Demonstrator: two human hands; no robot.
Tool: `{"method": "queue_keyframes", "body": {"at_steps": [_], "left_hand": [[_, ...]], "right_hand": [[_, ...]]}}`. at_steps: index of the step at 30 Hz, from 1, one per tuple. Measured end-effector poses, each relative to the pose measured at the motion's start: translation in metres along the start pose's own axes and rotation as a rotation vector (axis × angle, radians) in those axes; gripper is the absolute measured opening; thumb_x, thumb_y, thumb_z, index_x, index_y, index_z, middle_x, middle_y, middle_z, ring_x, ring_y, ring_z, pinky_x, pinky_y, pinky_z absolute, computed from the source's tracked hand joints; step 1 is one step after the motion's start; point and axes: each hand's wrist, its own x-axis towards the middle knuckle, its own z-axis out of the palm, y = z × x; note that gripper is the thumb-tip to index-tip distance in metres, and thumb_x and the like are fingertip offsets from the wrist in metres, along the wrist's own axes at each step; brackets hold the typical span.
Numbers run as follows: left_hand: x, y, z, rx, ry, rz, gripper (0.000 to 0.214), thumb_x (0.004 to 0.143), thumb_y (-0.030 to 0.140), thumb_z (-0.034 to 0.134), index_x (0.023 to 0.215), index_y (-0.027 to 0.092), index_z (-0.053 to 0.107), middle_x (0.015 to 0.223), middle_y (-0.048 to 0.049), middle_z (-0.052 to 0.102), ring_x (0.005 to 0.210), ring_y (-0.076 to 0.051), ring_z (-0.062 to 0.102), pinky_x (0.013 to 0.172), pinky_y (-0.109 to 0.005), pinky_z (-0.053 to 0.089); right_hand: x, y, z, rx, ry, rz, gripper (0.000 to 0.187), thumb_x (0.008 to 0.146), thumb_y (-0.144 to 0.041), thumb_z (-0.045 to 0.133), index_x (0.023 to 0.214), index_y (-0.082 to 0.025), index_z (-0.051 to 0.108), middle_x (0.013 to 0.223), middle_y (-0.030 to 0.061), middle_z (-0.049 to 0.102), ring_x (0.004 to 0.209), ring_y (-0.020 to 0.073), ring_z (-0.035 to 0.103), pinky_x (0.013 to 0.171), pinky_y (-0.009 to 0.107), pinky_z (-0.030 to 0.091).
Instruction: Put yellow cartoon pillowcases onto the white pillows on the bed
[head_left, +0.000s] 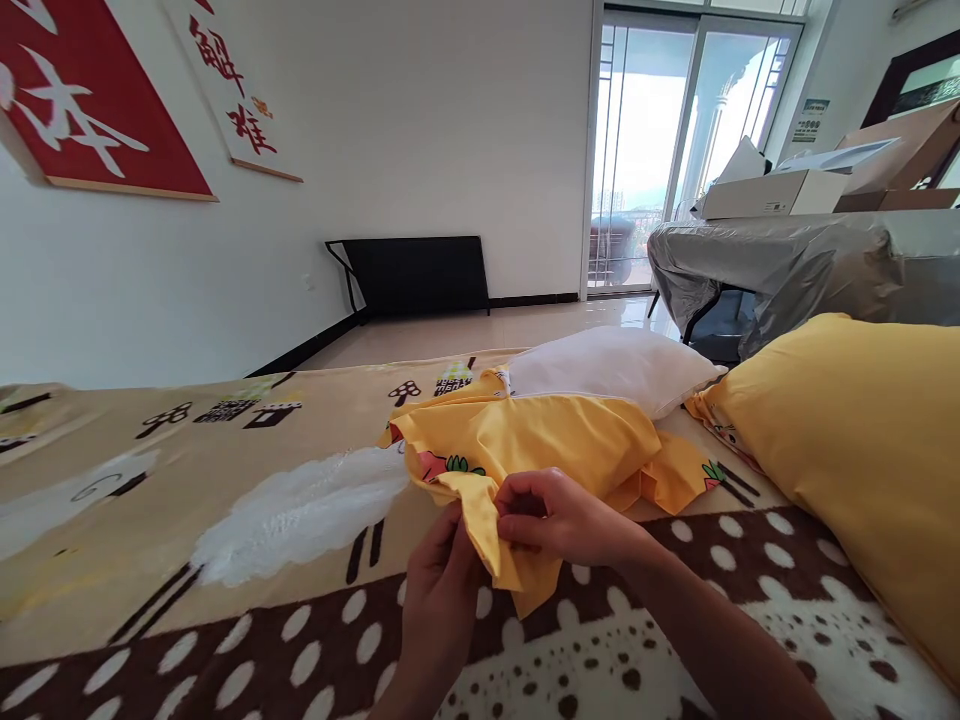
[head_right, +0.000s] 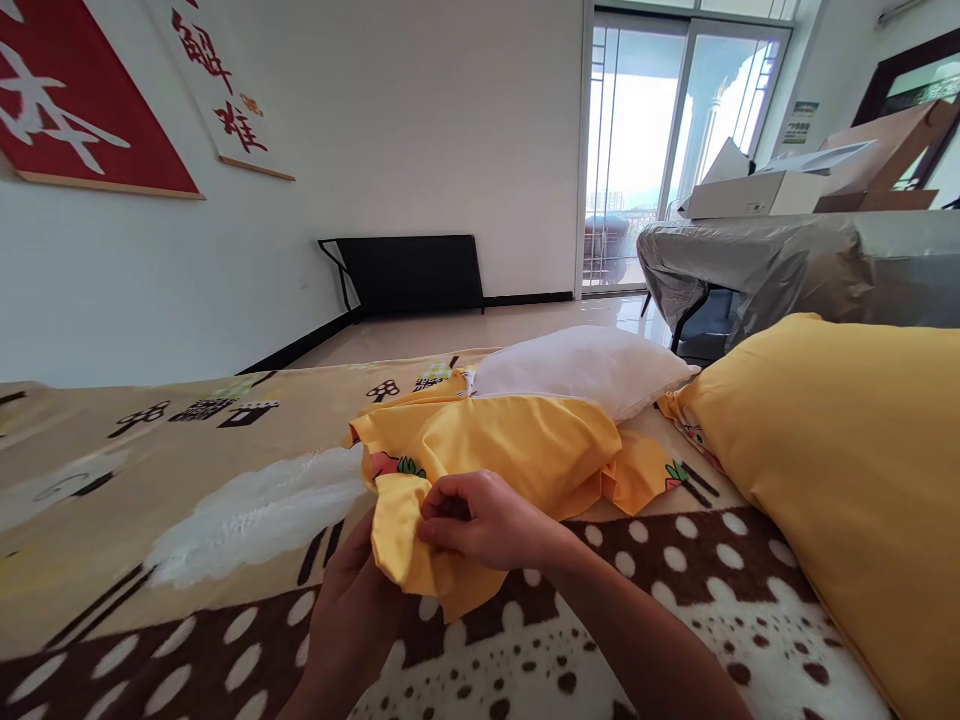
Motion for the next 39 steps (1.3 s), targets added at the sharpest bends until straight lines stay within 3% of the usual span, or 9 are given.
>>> {"method": "queue_keyframes", "body": {"at_steps": [6,12,17,19,22,25,29,35,39], "left_hand": [[-0.004,0.005,0.006,0.054,0.057,0.029,0.029,0.071,0.044,0.07,0.09,0.022,0.067,0.07,0.0022,0.06,0.058,-0.009,0.047,0.052,-0.017,0.041],[-0.006,0.014,0.012,0.425,0.18,0.126,0.024,0.066,0.038,0.071,0.076,0.016,0.068,0.063,-0.002,0.061,0.064,-0.017,0.053,0.056,-0.023,0.042],[-0.013,0.021,0.019,0.362,0.272,0.245,0.022,0.063,0.031,0.072,0.078,0.021,0.058,0.072,0.001,0.062,0.068,-0.016,0.055,0.059,-0.021,0.043],[-0.019,0.023,0.021,0.376,0.274,0.287,0.022,0.064,0.03,0.073,0.077,0.021,0.058,0.075,0.0006,0.061,0.069,-0.015,0.054,0.06,-0.02,0.043],[-0.028,0.028,0.023,0.431,0.173,0.29,0.02,0.068,0.034,0.069,0.081,0.02,0.063,0.074,-0.0016,0.061,0.069,-0.016,0.054,0.061,-0.022,0.044],[-0.031,0.034,0.023,0.449,0.088,0.238,0.032,0.064,0.039,0.071,0.088,0.019,0.066,0.076,-0.0041,0.064,0.073,-0.02,0.058,0.065,-0.026,0.046],[-0.027,0.041,0.025,0.52,0.151,0.17,0.036,0.059,0.044,0.074,0.083,0.017,0.069,0.078,-0.0061,0.069,0.078,-0.025,0.06,0.071,-0.029,0.047],[-0.024,0.047,0.02,0.559,0.131,0.189,0.031,0.067,0.048,0.067,0.067,0.018,0.065,0.056,-0.0012,0.057,0.067,-0.021,0.056,0.061,-0.025,0.045],[-0.014,0.049,0.006,0.504,0.05,0.024,0.043,0.067,0.057,0.066,0.069,0.014,0.067,0.061,-0.0029,0.061,0.061,-0.017,0.052,0.054,-0.023,0.044]], "right_hand": [[0.003,0.003,-0.004,0.314,-0.058,0.004,0.032,0.072,-0.041,0.071,0.075,-0.015,0.052,0.068,-0.004,0.048,0.058,0.0062,0.045,0.054,0.019,0.036],[0.007,0.01,-0.007,0.471,-0.046,0.032,0.031,0.067,-0.036,0.076,0.074,-0.014,0.055,0.062,-0.0057,0.049,0.051,0.0043,0.043,0.05,0.019,0.032],[0.008,0.014,-0.006,0.472,-0.048,0.015,0.026,0.07,-0.032,0.075,0.076,-0.014,0.056,0.066,-0.0049,0.05,0.055,0.0044,0.045,0.053,0.018,0.034],[0.007,0.013,-0.006,0.464,-0.051,0.013,0.026,0.071,-0.032,0.074,0.076,-0.014,0.056,0.067,-0.0045,0.05,0.057,0.0048,0.045,0.055,0.018,0.035],[0.007,0.011,-0.005,0.442,-0.045,-0.011,0.027,0.072,-0.034,0.073,0.077,-0.014,0.055,0.069,-0.0039,0.05,0.061,0.0058,0.045,0.057,0.018,0.035],[0.006,0.01,-0.005,0.374,-0.039,-0.048,0.027,0.074,-0.035,0.071,0.079,-0.015,0.055,0.071,-0.0038,0.048,0.062,0.0063,0.043,0.057,0.018,0.034],[0.003,0.006,0.0,0.131,-0.014,-0.131,0.019,0.08,-0.032,0.063,0.078,-0.016,0.052,0.069,-0.0042,0.044,0.062,0.007,0.039,0.056,0.019,0.032],[-0.005,-0.004,0.013,-0.377,0.135,-0.344,0.008,0.085,-0.018,0.053,0.078,-0.018,0.051,0.074,-0.0016,0.05,0.065,0.009,0.043,0.061,0.021,0.037],[-0.007,-0.002,0.017,-0.564,0.16,-0.418,0.006,0.087,-0.021,0.051,0.081,-0.019,0.053,0.076,0.0002,0.053,0.067,0.0105,0.047,0.062,0.022,0.039]]}}
